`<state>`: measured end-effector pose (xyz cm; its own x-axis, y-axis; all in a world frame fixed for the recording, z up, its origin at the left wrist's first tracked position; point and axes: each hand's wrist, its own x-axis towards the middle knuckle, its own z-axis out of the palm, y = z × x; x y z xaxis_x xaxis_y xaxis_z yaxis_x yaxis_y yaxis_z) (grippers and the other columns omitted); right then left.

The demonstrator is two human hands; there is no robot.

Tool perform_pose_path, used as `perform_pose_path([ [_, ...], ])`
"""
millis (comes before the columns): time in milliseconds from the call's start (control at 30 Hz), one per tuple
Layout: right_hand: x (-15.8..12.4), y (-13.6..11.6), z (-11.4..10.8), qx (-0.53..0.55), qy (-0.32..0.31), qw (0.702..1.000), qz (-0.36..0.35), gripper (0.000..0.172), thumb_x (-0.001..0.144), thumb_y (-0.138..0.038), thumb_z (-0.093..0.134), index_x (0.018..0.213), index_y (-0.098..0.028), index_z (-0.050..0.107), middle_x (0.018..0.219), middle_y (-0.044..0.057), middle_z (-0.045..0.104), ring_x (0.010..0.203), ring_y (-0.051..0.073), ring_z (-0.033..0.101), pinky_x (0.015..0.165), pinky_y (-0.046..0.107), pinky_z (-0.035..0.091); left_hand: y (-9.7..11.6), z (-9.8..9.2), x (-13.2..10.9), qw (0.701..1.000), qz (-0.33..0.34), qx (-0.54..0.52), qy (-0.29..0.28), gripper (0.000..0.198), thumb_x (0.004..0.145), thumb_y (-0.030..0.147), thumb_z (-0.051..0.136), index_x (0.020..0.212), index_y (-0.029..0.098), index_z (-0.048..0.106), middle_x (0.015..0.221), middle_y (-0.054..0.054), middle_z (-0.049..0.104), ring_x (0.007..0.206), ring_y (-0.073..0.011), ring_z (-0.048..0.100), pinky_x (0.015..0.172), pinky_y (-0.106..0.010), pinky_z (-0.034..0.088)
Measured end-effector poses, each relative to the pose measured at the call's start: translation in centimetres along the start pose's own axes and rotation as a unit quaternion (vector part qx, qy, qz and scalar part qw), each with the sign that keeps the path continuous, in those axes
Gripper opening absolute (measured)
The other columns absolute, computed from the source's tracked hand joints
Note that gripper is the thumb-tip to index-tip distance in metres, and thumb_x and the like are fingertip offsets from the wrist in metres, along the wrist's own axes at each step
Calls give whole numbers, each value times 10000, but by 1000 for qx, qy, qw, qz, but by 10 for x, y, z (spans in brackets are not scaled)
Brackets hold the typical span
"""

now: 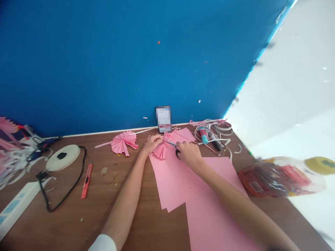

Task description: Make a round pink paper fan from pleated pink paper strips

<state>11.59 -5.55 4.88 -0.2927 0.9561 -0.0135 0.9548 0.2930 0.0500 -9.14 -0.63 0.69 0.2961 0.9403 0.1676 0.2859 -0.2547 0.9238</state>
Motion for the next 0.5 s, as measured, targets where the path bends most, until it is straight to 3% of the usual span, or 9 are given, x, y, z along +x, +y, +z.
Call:
perform_pose_path([
  [500,2,-3,8,-37,5,998,-42,215,843,-207,411,991,-226,567,821,72,657,750,228,633,582,266,310,-7,-1,0,1000,-16,8,3,208,738,236,452,566,161,363,563,42,322,573,-89,306,555,-242,215],
])
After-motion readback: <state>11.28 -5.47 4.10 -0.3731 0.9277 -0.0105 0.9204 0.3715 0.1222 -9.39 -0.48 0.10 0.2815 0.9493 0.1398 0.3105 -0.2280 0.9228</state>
